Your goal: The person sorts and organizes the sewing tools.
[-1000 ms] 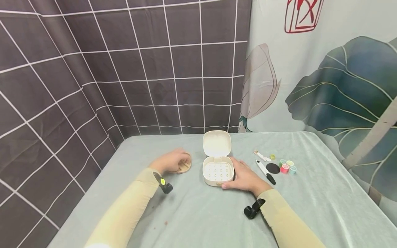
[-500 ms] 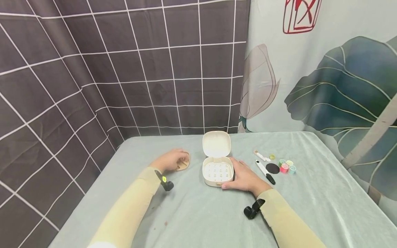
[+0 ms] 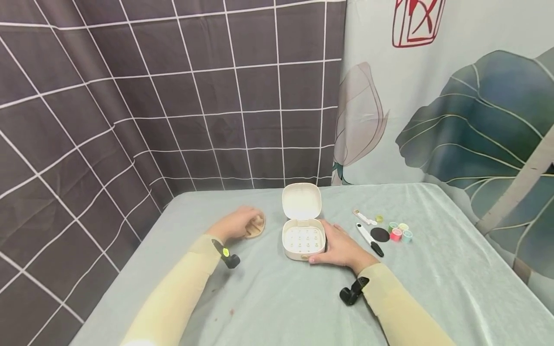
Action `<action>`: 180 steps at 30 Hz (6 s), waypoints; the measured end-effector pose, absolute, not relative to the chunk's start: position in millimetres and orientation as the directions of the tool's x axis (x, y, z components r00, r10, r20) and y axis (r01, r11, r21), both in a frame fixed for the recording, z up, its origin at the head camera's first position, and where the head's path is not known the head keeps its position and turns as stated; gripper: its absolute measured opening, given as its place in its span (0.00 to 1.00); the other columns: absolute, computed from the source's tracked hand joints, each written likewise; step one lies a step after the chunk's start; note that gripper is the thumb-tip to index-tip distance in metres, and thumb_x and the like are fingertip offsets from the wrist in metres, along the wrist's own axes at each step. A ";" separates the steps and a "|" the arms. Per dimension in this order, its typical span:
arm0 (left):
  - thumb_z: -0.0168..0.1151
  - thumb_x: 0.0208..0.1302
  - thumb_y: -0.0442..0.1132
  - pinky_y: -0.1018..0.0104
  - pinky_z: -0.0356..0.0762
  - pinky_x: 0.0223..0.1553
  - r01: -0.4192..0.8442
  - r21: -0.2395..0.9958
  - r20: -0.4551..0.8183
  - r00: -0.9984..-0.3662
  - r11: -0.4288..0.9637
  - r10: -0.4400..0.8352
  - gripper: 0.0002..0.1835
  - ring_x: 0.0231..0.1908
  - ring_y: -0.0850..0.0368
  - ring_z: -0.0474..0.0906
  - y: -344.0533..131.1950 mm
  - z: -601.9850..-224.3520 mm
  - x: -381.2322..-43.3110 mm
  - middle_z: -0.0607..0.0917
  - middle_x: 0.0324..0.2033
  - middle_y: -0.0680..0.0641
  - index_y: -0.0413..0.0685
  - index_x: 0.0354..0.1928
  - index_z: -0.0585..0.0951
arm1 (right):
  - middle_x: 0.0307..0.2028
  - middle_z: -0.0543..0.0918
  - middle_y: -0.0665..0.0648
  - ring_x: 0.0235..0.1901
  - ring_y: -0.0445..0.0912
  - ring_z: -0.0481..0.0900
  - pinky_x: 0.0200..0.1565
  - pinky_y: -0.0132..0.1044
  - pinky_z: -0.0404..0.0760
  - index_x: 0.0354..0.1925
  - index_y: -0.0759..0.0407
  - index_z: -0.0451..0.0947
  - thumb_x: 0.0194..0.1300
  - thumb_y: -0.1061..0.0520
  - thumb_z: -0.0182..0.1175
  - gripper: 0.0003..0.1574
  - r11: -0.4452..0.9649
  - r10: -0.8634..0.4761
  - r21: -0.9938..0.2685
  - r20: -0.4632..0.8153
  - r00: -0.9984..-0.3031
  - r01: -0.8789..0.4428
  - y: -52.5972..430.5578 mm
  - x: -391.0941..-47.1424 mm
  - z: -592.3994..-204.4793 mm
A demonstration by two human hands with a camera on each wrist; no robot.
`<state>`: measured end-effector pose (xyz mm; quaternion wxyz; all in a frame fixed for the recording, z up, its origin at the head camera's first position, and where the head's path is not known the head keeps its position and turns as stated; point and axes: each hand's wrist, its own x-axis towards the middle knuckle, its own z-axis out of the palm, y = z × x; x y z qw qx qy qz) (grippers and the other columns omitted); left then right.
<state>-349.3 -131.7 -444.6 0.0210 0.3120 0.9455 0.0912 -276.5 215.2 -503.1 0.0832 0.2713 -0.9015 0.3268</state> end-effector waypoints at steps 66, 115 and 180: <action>0.76 0.43 0.71 0.54 0.55 0.75 0.508 0.531 0.175 -0.849 0.678 0.499 0.64 0.75 0.52 0.57 -31.3 -499.5 -295.9 0.65 0.74 0.49 0.58 0.79 0.55 | 0.68 0.70 0.72 0.67 0.69 0.66 0.65 0.66 0.66 0.73 0.71 0.59 0.56 0.41 0.75 0.61 0.702 -0.420 -0.552 0.191 -0.887 -0.451 276.8 -271.9 -441.4; 0.71 0.49 0.72 0.58 0.47 0.77 0.535 0.453 0.150 -0.834 0.713 0.530 0.63 0.75 0.51 0.55 -32.0 -495.8 -292.7 0.62 0.76 0.47 0.54 0.80 0.52 | 0.41 0.81 0.70 0.41 0.62 0.77 0.40 0.53 0.72 0.45 0.64 0.76 0.55 0.58 0.63 0.18 0.853 0.004 -0.500 0.293 -0.956 -0.149 369.8 -273.7 -484.0; 0.70 0.50 0.73 0.56 0.47 0.77 0.552 0.472 0.167 -0.821 0.687 0.545 0.61 0.75 0.51 0.56 -32.4 -495.5 -289.4 0.65 0.74 0.46 0.56 0.79 0.52 | 0.44 0.87 0.64 0.44 0.60 0.82 0.50 0.58 0.77 0.47 0.65 0.84 0.60 0.62 0.71 0.16 0.730 -0.294 -0.378 0.579 -0.761 -0.570 272.4 -282.0 -426.5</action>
